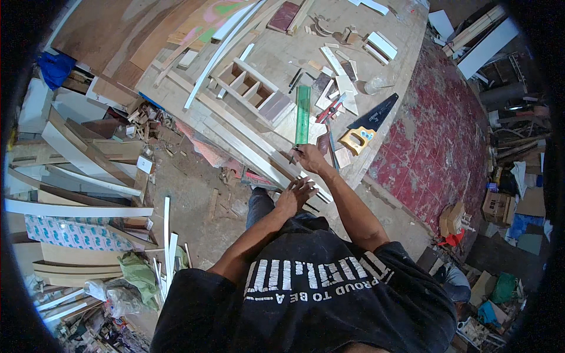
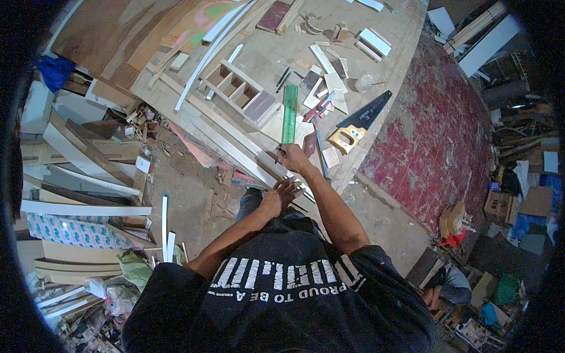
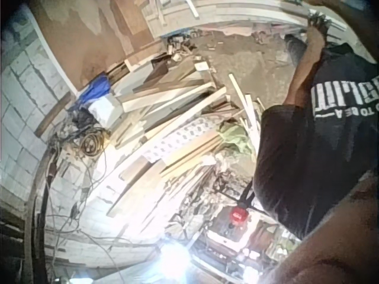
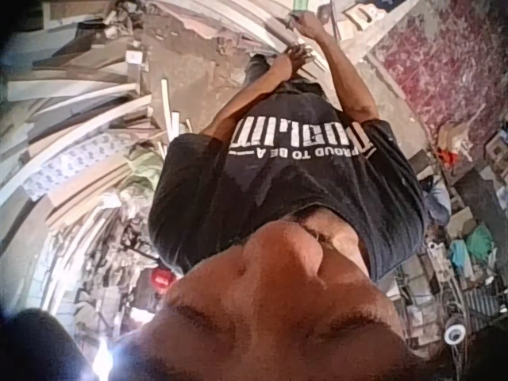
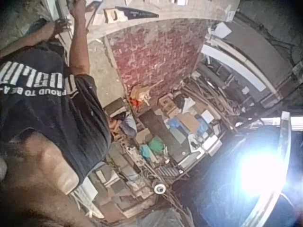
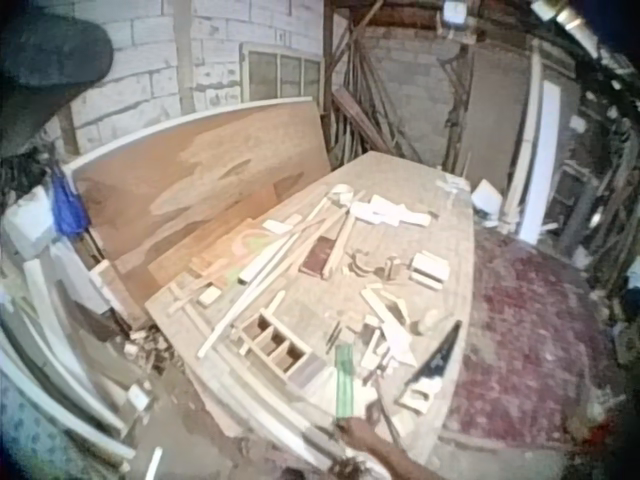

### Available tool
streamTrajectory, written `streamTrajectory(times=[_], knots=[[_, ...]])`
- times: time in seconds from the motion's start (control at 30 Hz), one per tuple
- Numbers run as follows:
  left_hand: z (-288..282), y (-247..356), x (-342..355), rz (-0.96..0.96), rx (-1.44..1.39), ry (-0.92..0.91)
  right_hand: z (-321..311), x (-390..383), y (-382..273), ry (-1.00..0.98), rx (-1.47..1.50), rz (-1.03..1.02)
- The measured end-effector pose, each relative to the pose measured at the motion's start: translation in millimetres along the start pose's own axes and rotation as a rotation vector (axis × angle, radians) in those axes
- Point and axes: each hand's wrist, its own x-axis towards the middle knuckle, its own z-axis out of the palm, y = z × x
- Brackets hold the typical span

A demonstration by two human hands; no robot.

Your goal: Measuring and sawing a piece of wood in a workshop.

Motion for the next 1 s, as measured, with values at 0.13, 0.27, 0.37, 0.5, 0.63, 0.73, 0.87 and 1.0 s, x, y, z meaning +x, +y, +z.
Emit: streamTrajectory(times=[0.13,0.27,0.37,0.5,0.63,0.73,0.87,1.0], knots=[[1.4,1.0,0.9,0.005,-0.006,0.037,9.0,4.4,-2.0,0.001,-0.089,-0.118],[2.6,2.1,3.0,0.006,0.013,0.061,9.2,6.9,-4.3,0.01,-0.147,-0.1],[5.6,-0.3,-0.3,-0.016,-0.012,0.058,7.8,9.6,-10.1,-0.049,-0.094,-0.037],[7.6,-1.8,0.0,-0.009,0.006,0.068,7.8,12.5,-5.5,-0.031,-0.195,-0.088],[5.8,1.2,0.7,-0.014,-0.007,0.035,9.0,15.0,0.5,-0.036,-0.256,-0.13],[7.1,1.5,4.2,-0.025,0.02,-0.007,7.1,16.2,-0.2,0.007,-0.305,-0.186],[9.7,-1.1,1.3,-0.027,0.011,0.045,-8.5,19.6,-8.0,0.037,-0.325,-0.126],[9.7,-1.7,-1.4,0.001,-0.04,0.133,-13.5,17.7,-12.2,-0.003,-0.188,-0.107]])
